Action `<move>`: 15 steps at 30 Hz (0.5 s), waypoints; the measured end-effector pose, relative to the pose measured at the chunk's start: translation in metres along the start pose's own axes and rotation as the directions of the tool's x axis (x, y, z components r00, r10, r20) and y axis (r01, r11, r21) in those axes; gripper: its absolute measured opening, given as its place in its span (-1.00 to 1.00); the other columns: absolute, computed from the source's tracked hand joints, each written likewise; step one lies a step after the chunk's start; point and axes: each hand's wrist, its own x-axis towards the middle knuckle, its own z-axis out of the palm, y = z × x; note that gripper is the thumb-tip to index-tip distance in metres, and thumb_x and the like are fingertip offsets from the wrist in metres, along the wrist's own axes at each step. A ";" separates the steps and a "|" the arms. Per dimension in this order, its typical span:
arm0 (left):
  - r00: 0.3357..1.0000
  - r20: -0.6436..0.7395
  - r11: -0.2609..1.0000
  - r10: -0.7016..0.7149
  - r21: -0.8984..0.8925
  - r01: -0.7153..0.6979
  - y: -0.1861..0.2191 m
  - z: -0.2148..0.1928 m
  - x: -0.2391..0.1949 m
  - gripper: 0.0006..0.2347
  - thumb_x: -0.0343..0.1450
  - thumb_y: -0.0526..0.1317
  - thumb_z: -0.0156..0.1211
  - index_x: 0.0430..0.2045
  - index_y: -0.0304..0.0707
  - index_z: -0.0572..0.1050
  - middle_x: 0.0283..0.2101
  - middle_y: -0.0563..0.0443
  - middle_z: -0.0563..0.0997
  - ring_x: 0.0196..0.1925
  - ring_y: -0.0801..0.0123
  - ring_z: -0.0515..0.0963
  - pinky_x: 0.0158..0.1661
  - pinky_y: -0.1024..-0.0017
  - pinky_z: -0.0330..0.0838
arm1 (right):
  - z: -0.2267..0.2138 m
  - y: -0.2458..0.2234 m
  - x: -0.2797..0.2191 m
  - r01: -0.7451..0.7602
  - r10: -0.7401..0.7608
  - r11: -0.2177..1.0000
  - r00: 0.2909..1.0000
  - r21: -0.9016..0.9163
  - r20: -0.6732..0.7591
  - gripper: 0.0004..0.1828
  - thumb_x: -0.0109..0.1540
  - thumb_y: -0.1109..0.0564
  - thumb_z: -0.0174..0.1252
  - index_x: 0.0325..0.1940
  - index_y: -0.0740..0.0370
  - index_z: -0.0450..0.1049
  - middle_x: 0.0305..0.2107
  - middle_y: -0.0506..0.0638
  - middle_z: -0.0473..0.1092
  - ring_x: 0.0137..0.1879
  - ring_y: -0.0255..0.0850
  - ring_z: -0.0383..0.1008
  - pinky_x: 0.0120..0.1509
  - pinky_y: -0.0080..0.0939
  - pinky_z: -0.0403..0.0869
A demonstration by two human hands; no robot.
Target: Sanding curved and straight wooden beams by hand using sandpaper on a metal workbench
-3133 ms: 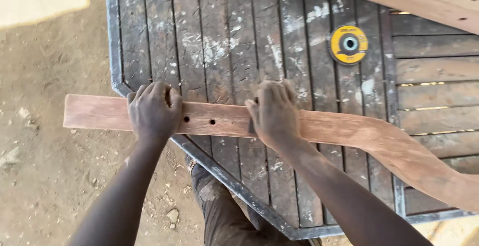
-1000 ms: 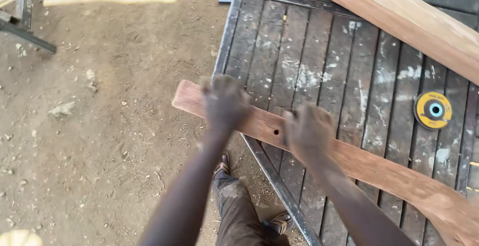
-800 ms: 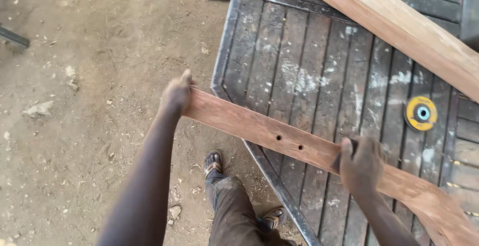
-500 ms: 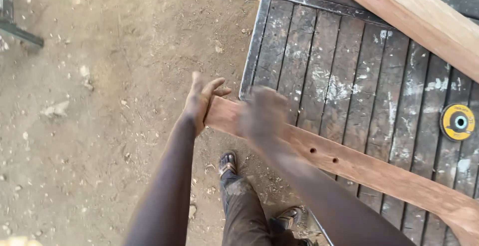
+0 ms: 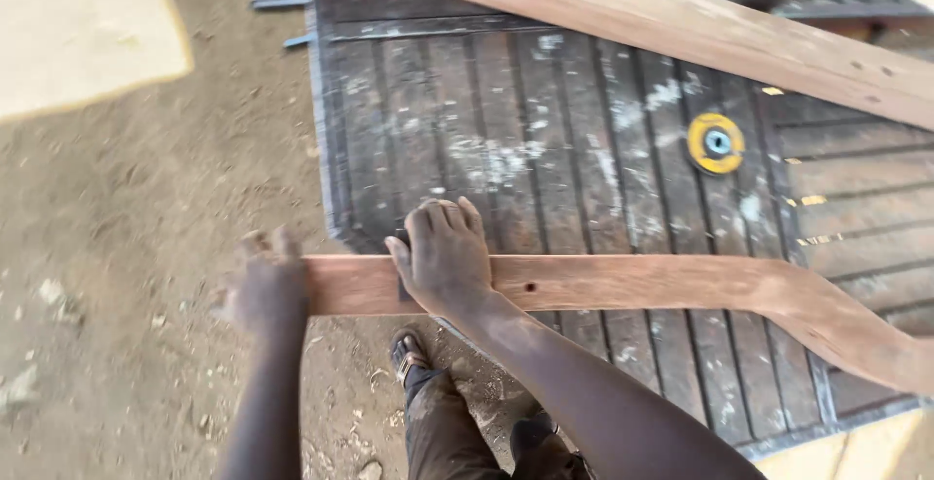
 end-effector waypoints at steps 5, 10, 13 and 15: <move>0.910 -0.382 0.984 0.161 0.139 -0.116 0.042 0.024 -0.031 -0.53 0.64 0.09 -0.15 0.24 -0.32 0.45 0.38 -0.34 0.48 0.56 -0.08 0.16 0.35 -0.22 -0.47 | -0.064 0.111 -0.044 -0.164 0.163 0.986 0.986 -0.032 -0.034 -0.68 0.31 -0.13 0.08 -0.24 0.18 0.37 -0.26 0.05 0.41 -0.04 0.03 0.38 0.39 0.19 0.21; 0.721 -0.480 0.866 0.500 0.280 -0.414 0.119 0.081 -0.088 -0.60 0.67 0.03 0.01 0.22 -0.28 0.57 0.40 -0.14 0.56 0.57 -0.17 0.24 0.33 -0.25 -0.27 | -0.117 0.241 -0.113 -0.387 0.381 0.918 0.921 -0.082 -0.079 -0.70 0.28 -0.14 0.08 -0.25 0.14 0.37 -0.27 0.12 0.41 -0.03 0.10 0.38 0.33 0.19 0.20; 0.771 -0.352 0.846 0.531 0.272 -0.459 0.187 0.104 -0.122 -0.49 0.67 0.19 -0.23 0.27 -0.15 0.50 0.46 -0.08 0.46 0.60 -0.07 0.15 0.37 -0.19 -0.35 | -0.150 0.316 -0.163 -0.497 0.486 0.858 0.867 -0.126 -0.107 -0.68 0.30 -0.13 0.03 -0.18 0.17 0.36 -0.24 0.17 0.41 -0.02 0.15 0.37 0.36 0.22 0.20; 0.761 -0.313 0.820 0.568 0.303 -0.486 0.232 0.120 -0.145 -0.46 0.67 0.24 -0.31 0.29 -0.10 0.48 0.46 -0.04 0.45 0.60 -0.05 0.16 0.37 -0.18 -0.34 | -0.170 0.359 -0.198 -0.560 0.552 0.816 0.828 -0.141 -0.093 -0.67 0.34 -0.13 -0.01 -0.17 0.20 0.33 -0.24 0.21 0.40 -0.02 0.19 0.37 0.39 0.24 0.21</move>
